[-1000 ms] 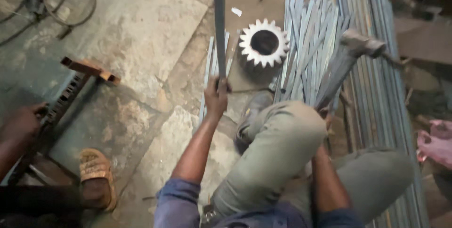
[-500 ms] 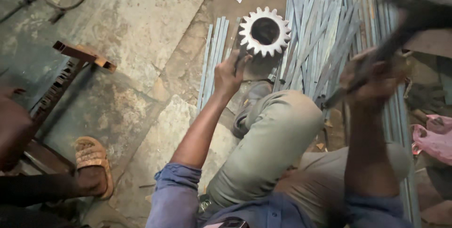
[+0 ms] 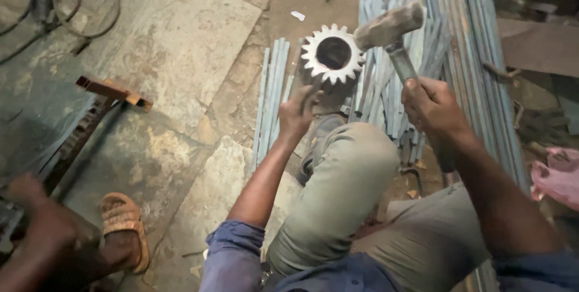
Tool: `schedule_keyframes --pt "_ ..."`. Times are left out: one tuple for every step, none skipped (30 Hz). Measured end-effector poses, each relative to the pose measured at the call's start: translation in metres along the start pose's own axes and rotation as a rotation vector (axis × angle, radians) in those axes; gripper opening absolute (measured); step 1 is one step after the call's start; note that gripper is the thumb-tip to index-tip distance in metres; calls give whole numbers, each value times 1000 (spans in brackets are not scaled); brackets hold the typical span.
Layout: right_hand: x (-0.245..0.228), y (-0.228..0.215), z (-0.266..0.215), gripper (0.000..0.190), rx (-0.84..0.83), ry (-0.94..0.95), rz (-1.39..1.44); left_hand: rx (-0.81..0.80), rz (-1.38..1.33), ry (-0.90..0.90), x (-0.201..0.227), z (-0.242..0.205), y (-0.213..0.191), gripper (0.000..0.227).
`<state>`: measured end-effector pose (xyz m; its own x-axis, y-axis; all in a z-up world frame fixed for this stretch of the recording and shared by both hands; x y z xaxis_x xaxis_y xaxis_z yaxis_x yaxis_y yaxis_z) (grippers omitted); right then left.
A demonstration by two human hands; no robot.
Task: The person sits on the floor and repeatedly hammers thin metal rods against a large white gear-like object. Sparks fly during the hammering process. The person handles the rods one by one, striking them against the gear and then placing them aside.
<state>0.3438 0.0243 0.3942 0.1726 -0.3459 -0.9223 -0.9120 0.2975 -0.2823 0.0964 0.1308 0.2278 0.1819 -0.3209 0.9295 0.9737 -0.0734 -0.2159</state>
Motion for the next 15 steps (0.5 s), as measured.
schedule_keyframes --pt "10 -3 -3 40 30 13 81 -10 56 -22 -17 -7 4 22" --pt "18 -7 -5 41 32 -13 125 -4 116 -43 -36 -11 5 21" --pt "26 -10 -8 41 34 -38 169 1 177 -65 -57 -14 6 21" --pt "35 -12 -11 42 35 -56 212 2 188 -166 -78 -19 8 23" --pt "42 -14 -10 44 46 -107 275 2 199 -268 -98 -24 10 26" --pt "49 -16 -10 46 57 -157 337 1 210 -370 -113 -30 14 31" --pt "55 -18 -8 48 69 -207 400 1 252 -343 -122 -32 20 35" --pt "58 -21 -5 51 84 -276 444 0 291 -314 -129 -29 29 38" --pt "61 -23 -1 54 98 -344 488 0 330 -285 -133 -28 37 41" --pt "63 -24 2 57 109 -408 533 -18 363 -331 -137 -35 43 43" --pt "63 -29 6 54 116 -474 572 -35 397 -378 -142 -44 51 45" --pt "61 -31 15 52 123 -546 613 -52 431 -418 -153 -48 56 47" --pt "59 -32 23 49 131 -602 660 -53 406 -393 -168 -54 58 47" --pt "57 -34 30 47 140 -656 705 -57 380 -369 -184 -66 59 46" --pt "57 -33 38 45 142 -672 760 -60 354 -346 -202 -78 59 46"
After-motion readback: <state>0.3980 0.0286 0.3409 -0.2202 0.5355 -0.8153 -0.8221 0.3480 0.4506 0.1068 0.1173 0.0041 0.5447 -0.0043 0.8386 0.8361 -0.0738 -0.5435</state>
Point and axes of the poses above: each hand's wrist, its own z-axis towards the middle knuckle, its own y-axis out of the palm, x = y × z, the point moved 1 cm from there along z, towards the middle knuckle, and after that the axes turned 8 degrees about x, right-handed, at the moved point
